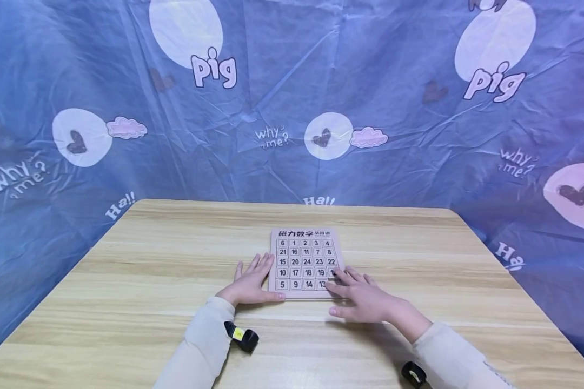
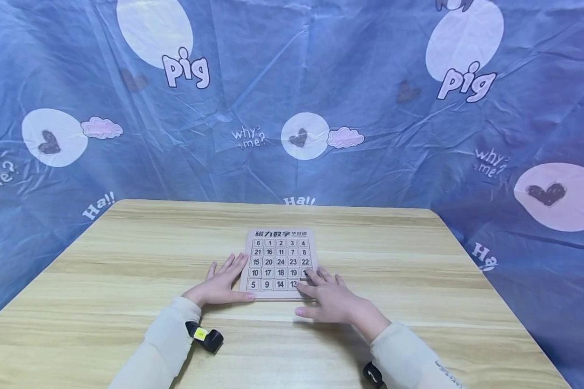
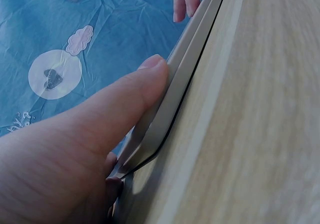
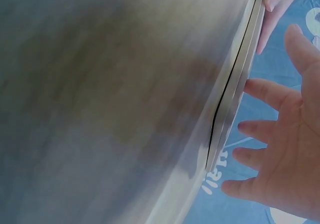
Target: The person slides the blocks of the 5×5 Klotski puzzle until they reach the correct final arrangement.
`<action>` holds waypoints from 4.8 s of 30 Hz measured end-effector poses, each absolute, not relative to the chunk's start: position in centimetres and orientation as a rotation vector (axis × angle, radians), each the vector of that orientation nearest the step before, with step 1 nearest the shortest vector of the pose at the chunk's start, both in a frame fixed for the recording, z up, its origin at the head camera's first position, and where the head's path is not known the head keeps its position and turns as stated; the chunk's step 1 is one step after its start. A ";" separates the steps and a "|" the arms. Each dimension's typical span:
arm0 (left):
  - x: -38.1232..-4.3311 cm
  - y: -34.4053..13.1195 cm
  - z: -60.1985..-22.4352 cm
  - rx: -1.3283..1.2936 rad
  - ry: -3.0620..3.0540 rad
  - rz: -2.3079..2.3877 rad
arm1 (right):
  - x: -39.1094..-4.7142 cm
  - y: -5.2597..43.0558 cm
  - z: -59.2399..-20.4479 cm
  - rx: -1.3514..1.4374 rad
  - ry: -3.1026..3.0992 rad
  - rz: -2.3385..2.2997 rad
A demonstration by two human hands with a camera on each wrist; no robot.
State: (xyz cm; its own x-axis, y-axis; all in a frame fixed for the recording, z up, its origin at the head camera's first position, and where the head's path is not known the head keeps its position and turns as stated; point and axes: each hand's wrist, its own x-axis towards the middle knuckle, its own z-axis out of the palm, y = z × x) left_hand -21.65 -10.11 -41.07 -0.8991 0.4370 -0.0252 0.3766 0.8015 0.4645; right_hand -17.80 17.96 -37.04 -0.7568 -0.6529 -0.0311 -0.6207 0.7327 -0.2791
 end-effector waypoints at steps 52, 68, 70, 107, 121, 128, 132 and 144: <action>-21.8 -10.2 -41.2 0.646 2.861 0.702 | -20.2 18.5 -36.9 -0.826 2.869 -0.311; -21.7 -10.1 -41.1 0.642 2.854 0.691 | -21.3 16.3 -36.4 -0.863 2.832 -0.264; -21.7 -10.1 -41.2 0.642 2.857 0.683 | -21.5 15.5 -36.4 -0.863 2.824 -0.243; -21.7 -10.0 -41.3 0.644 2.857 0.664 | -22.5 9.7 -37.1 -0.830 2.813 -0.144; -21.7 -10.0 -41.2 0.637 2.864 0.671 | -22.5 11.5 -37.1 -0.810 2.833 -0.167; -21.7 -10.1 -41.2 0.638 2.856 0.684 | -22.5 11.8 -37.2 -0.817 2.830 -0.177; -21.6 -10.0 -41.2 0.639 2.855 0.688 | -22.4 11.9 -37.2 -0.822 2.827 -0.195; -21.6 -10.0 -41.2 0.640 2.854 0.670 | -20.3 11.5 -36.8 -1.012 2.749 -0.217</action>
State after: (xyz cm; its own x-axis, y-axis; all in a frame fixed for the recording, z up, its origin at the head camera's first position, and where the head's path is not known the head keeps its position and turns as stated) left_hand -21.62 -10.04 -41.16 -0.8995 0.4352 -0.0386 0.3726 0.8103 0.4524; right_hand -20.34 11.51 -36.80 -0.7443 -0.6532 -0.1390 -0.6232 0.7542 -0.2068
